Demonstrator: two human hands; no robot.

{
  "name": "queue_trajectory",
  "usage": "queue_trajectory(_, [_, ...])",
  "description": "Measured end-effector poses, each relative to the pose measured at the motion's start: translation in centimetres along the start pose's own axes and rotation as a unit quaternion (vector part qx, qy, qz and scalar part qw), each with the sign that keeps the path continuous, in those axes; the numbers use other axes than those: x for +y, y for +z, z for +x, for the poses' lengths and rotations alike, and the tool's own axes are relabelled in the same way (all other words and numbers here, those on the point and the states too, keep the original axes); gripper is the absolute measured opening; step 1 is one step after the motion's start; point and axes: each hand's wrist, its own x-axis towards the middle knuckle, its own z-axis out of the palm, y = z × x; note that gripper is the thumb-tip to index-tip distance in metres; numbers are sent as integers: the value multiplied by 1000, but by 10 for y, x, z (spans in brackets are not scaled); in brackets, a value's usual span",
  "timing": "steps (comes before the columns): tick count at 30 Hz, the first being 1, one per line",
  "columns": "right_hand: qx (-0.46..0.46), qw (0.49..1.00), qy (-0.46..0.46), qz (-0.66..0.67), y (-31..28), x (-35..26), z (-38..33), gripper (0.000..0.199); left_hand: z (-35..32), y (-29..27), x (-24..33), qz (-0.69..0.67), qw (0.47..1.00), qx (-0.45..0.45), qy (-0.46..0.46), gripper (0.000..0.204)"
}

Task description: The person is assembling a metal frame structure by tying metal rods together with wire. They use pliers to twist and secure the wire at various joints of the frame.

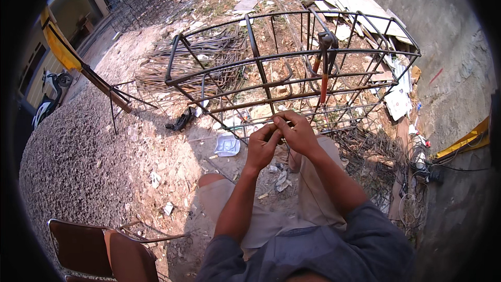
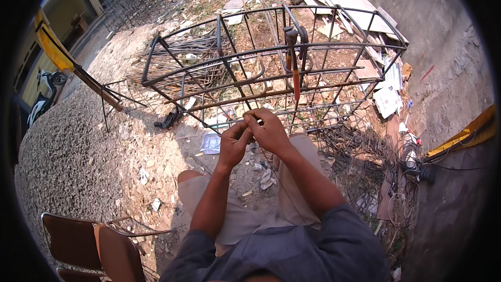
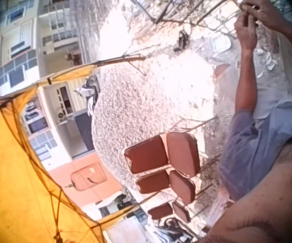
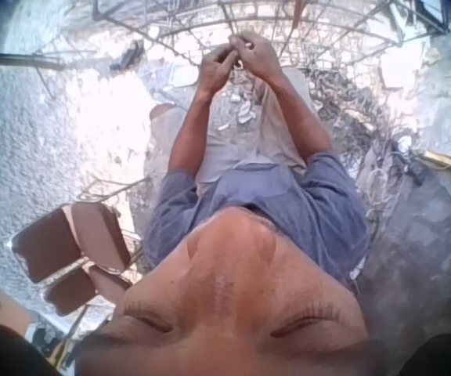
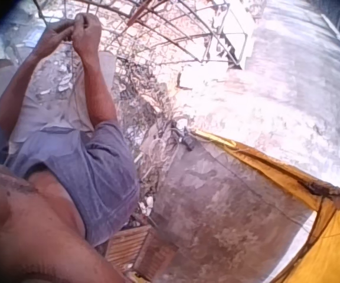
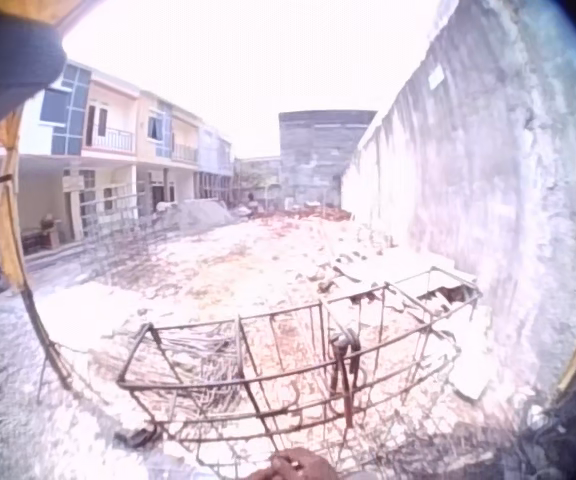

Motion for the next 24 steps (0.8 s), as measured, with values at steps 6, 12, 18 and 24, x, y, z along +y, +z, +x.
queue_trajectory(6, [120, 989, 53, -64, 6, 22, 11, 24, 17, -13, 18, 317, 934, 28, 160, 19])
queue_trajectory(12, [134, 991, 22, 5, 11, 20, 44, 25, 79, -25, 84, 519, 746, 179, 376, 29])
queue_trajectory(18, [70, 968, 100, 220, 18, 6, 58, 30, 114, -47, 100, 415, 901, 8, 127, 33])
queue_trajectory(24, [72, 915, 146, 370, 14, 8, 67, 21, 122, -48, 96, 438, 891, -10, 114, 29])
